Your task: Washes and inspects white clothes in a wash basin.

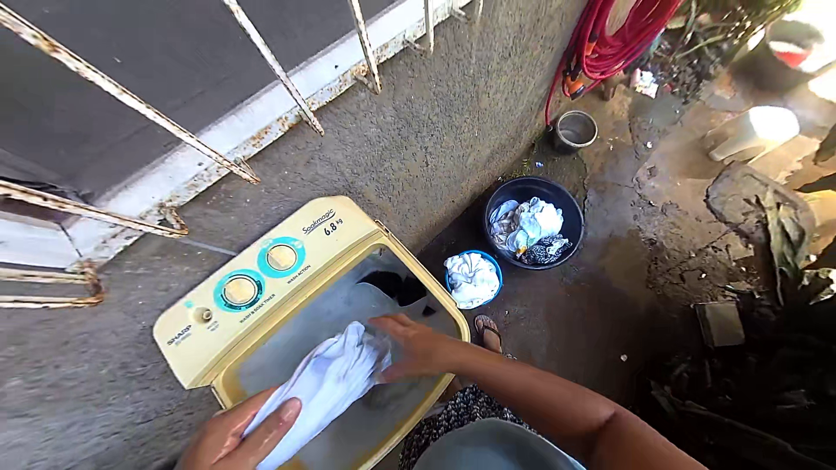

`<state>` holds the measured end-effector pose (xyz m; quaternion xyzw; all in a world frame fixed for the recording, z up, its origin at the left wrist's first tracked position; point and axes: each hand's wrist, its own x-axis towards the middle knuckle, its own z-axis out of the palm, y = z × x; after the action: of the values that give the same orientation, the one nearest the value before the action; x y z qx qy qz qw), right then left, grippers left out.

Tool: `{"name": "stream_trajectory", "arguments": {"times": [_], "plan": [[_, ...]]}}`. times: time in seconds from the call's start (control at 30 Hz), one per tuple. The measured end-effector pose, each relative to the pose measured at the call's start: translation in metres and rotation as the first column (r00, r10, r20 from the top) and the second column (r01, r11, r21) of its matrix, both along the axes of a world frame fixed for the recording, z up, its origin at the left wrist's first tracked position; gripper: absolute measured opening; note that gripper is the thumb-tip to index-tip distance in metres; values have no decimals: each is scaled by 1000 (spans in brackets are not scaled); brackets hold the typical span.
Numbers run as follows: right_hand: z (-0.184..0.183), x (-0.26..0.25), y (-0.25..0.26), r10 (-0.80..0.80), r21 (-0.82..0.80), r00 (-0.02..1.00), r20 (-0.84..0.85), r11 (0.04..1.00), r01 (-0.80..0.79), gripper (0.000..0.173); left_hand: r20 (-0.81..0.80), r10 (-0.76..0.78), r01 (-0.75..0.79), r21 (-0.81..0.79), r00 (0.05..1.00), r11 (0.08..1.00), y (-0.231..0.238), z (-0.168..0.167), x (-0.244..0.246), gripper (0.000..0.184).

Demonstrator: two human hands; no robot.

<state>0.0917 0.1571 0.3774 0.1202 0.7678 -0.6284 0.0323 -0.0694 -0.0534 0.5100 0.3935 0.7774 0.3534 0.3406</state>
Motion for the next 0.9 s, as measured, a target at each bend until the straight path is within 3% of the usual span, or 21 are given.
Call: {"name": "stream_trajectory", "arguments": {"times": [0.07, 0.17, 0.27, 0.4, 0.5, 0.63, 0.7, 0.8, 0.9], "plan": [[-10, -21, -10, 4, -26, 999, -33, 1000, -5, 88, 24, 8, -9, 51, 1000, 999, 1, 17, -4, 23], [-5, -38, 4, 99, 65, 994, 50, 993, -102, 58, -141, 82, -82, 10, 987, 997, 5, 12, -11, 38], [-12, -45, 19, 141, 96, 975, 175, 983, -159, 48, -263, 164, -200, -116, 951, 973, 10, -14, -23, 49], [-24, -49, 33, 126, 29, 942, 310, 990, -141, 51, -154, 226, -256, -212, 962, 943, 4, -68, -51, 49], [-31, -54, 34, 108, 14, 908, 405, 992, -124, 49, -131, 195, -223, -255, 972, 941, 8, -89, -49, 48], [-26, -50, 31, 68, 51, 925, 373, 994, -93, 37, -191, 183, -226, -237, 964, 945, 5, -108, -48, 45], [-17, -47, 34, 34, 70, 939, 342, 996, -62, 34, -69, 321, -328, -161, 945, 931, -1, -115, -46, 45], [-20, -45, 37, -110, 106, 939, 326, 991, 80, 42, 280, 493, -521, 31, 824, 853, 6, -121, -31, 39], [-33, -46, 25, -298, -92, 813, 500, 915, 392, 61, 482, 424, -552, 160, 767, 818, 27, -127, -10, 34]]}}
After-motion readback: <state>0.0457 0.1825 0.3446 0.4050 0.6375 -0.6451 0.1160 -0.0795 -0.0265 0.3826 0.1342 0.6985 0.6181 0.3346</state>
